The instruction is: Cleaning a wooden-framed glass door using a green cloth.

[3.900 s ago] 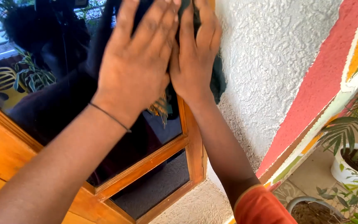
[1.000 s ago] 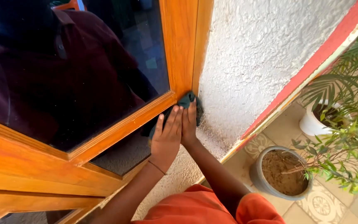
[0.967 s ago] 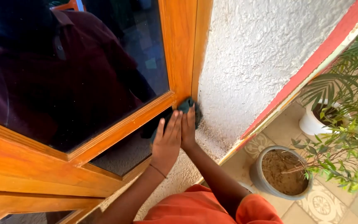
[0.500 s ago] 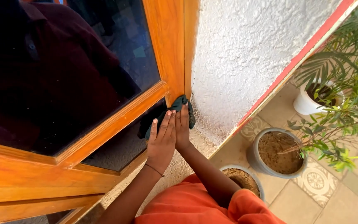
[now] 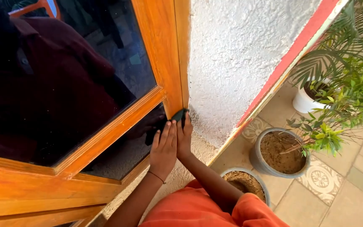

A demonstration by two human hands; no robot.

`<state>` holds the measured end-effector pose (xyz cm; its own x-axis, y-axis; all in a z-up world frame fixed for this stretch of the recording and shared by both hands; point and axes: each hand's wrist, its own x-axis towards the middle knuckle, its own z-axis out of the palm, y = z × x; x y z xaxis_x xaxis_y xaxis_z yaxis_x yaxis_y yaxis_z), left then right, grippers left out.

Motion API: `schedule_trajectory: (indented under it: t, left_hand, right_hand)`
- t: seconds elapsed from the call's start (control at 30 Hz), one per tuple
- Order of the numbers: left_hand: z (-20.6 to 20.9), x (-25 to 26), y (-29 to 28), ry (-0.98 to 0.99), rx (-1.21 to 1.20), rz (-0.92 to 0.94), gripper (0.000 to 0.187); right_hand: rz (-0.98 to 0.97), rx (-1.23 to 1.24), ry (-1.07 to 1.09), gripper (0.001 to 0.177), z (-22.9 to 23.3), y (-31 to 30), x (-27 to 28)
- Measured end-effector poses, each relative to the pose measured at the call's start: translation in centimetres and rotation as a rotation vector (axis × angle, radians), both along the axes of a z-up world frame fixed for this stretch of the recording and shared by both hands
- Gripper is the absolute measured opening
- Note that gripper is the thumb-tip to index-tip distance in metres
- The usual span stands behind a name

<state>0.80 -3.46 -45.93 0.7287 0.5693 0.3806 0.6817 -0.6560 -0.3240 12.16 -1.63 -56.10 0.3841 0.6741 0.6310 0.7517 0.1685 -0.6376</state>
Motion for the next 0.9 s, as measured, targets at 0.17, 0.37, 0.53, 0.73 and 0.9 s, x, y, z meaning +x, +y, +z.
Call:
schedule_trajectory:
  t: [0.17,0.37,0.53,0.73,0.9]
  left_hand:
    - [-0.5,-0.5,0.3,0.045,0.072,-0.035,0.057]
    - [-7.5,-0.5,-0.9,0.274,-0.247,0.043,0.045]
    - [-2.5,-0.8,-0.4,-0.024,-0.121,-0.003,0.043]
    - [-2.7,-1.2,-0.5,-0.099,-0.058,-0.023,0.049]
    - [-4.4,-1.0,-1.4,-0.074,-0.193,-0.018,0.06]
  right_hand:
    - [-0.033,0.105,-0.072,0.05,-1.4,0.5,-0.1]
    - [0.045,-0.205,0.066,0.059,-9.7,-1.6,-1.0]
    - [0.067,0.028,0.078,0.058,-1.6,-0.5,-0.3]
    - [0.094,0.183,0.081,0.058,-1.2,-0.2,-0.3]
    - [0.154,0.064,0.197,0.055,-5.4,-1.0,0.0]
